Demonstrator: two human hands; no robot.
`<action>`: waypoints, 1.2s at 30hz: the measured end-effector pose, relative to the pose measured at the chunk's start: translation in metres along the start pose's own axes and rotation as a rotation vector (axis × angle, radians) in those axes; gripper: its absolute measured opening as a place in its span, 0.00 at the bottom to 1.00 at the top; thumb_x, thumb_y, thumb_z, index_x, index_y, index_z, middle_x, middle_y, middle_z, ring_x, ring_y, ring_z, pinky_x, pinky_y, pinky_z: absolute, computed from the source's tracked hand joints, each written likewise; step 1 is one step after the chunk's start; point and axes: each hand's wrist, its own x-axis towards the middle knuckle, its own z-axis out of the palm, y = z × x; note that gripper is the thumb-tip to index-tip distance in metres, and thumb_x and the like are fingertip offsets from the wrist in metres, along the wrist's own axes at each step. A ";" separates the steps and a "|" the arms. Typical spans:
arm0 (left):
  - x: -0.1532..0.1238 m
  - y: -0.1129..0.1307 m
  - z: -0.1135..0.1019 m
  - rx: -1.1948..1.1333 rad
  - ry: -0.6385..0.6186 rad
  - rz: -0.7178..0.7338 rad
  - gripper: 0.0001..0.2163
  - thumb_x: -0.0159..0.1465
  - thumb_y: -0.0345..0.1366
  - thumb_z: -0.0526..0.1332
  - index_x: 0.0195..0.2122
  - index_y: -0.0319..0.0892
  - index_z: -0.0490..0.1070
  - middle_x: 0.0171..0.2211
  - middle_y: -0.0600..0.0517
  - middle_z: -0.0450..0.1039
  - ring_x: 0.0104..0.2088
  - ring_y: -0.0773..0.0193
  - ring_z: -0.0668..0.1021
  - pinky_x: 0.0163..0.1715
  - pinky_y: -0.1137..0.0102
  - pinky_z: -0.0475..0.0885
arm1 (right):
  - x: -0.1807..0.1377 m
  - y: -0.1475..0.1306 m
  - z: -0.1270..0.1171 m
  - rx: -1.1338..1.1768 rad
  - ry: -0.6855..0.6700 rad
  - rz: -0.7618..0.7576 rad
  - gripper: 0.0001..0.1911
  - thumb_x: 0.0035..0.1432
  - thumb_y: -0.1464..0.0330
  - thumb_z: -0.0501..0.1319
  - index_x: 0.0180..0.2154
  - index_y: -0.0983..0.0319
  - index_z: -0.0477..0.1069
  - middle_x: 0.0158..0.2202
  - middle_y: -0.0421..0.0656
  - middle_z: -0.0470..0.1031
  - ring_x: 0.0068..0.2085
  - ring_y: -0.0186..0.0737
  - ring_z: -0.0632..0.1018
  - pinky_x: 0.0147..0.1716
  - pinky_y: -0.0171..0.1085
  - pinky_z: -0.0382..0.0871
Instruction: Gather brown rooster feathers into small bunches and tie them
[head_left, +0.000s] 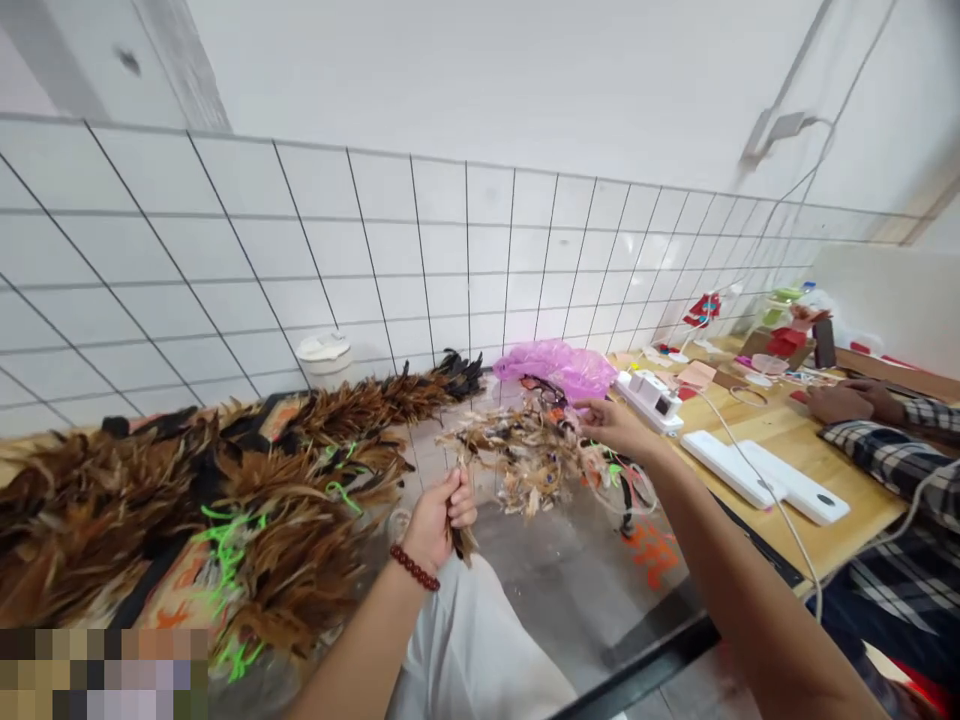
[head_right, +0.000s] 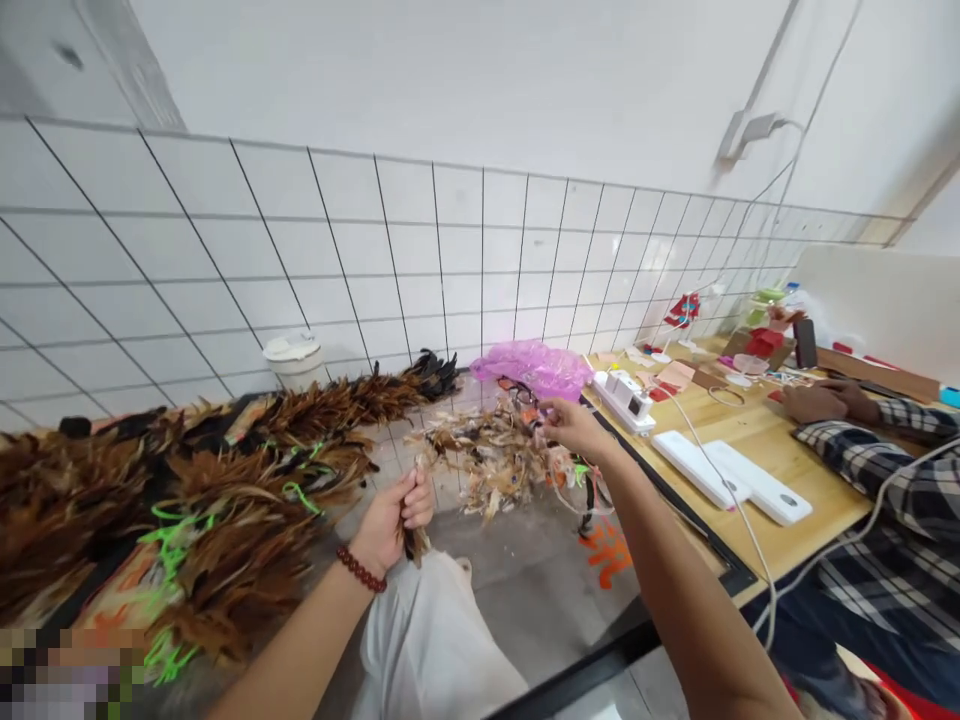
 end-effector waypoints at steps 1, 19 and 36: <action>0.001 0.000 0.000 -0.001 0.010 0.003 0.07 0.64 0.30 0.58 0.28 0.38 0.62 0.17 0.61 0.51 0.14 0.78 0.55 0.12 0.81 0.51 | 0.000 0.003 -0.008 -0.022 0.040 0.022 0.23 0.52 0.65 0.62 0.51 0.65 0.68 0.30 0.41 0.74 0.30 0.37 0.74 0.30 0.35 0.68; 0.000 0.000 0.004 0.020 0.000 -0.015 0.08 0.61 0.30 0.62 0.27 0.36 0.64 0.17 0.60 0.52 0.14 0.79 0.55 0.13 0.82 0.50 | -0.033 -0.004 0.102 -0.361 0.169 -0.561 0.19 0.44 0.83 0.54 0.32 0.58 0.76 0.39 0.43 0.78 0.46 0.44 0.72 0.47 0.45 0.57; 0.002 -0.001 0.002 0.008 -0.032 -0.018 0.07 0.62 0.31 0.60 0.28 0.37 0.64 0.18 0.60 0.52 0.14 0.78 0.55 0.13 0.82 0.51 | -0.034 -0.012 0.095 -0.267 -0.029 -0.633 0.18 0.52 0.80 0.54 0.33 0.57 0.78 0.37 0.41 0.80 0.44 0.41 0.74 0.47 0.43 0.61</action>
